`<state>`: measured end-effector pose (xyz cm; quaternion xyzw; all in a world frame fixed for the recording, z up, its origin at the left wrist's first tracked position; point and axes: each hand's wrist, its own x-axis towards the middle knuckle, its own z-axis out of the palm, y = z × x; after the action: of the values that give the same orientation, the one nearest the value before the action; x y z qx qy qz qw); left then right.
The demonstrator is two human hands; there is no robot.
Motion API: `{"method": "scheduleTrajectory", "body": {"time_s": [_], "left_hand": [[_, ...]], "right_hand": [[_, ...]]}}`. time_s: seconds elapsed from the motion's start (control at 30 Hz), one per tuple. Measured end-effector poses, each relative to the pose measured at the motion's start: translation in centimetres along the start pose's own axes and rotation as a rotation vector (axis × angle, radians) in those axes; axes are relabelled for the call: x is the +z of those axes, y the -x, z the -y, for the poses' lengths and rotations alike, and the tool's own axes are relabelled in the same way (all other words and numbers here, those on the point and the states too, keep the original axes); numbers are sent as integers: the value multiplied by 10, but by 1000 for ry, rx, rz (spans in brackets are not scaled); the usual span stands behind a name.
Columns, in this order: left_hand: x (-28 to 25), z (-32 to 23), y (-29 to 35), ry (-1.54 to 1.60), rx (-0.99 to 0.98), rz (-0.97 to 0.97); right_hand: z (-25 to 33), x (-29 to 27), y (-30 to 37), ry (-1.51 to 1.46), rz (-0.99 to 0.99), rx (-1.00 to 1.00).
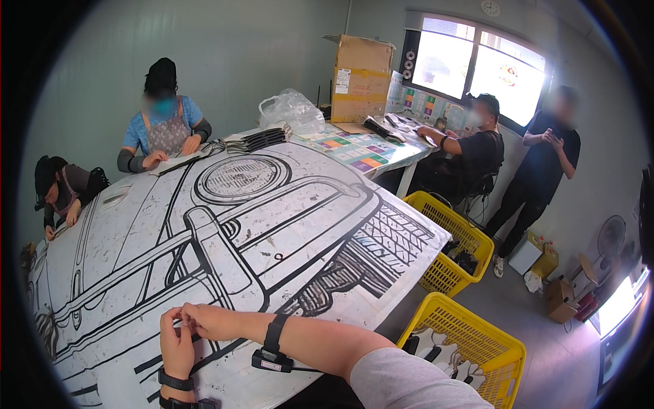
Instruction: Assembling and checking shoe components at a production table.
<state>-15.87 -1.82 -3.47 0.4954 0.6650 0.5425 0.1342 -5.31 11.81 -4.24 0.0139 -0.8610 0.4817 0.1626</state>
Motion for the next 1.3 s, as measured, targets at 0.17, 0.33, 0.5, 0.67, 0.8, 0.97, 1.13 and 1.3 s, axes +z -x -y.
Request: {"method": "scheduleTrajectory", "body": {"time_s": [0.17, 0.33, 0.5, 0.67, 0.8, 0.97, 1.13, 1.3], "left_hand": [[1, 2, 0, -8, -1, 9], [1, -1, 0, 43, -23, 23], [1, -5, 1, -39, 62, 1], [2, -7, 1, 51, 22, 5], [2, -8, 2, 63, 9, 3], [3, -3, 2, 107, 16, -1], [4, 2, 1, 114, 28, -10], [5, 1, 1, 145, 46, -19]], "right_hand": [[-1, 1, 0, 33, 4, 16], [-1, 2, 2, 79, -22, -49], [3, -1, 2, 62, -30, -44], [6, -2, 3, 196, -24, -98], [3, 1, 3, 303, -38, -199], [-4, 4, 2, 351, -68, -245], [-4, 5, 3, 352, -90, -252], [-2, 4, 2, 329, -69, -170]]}}
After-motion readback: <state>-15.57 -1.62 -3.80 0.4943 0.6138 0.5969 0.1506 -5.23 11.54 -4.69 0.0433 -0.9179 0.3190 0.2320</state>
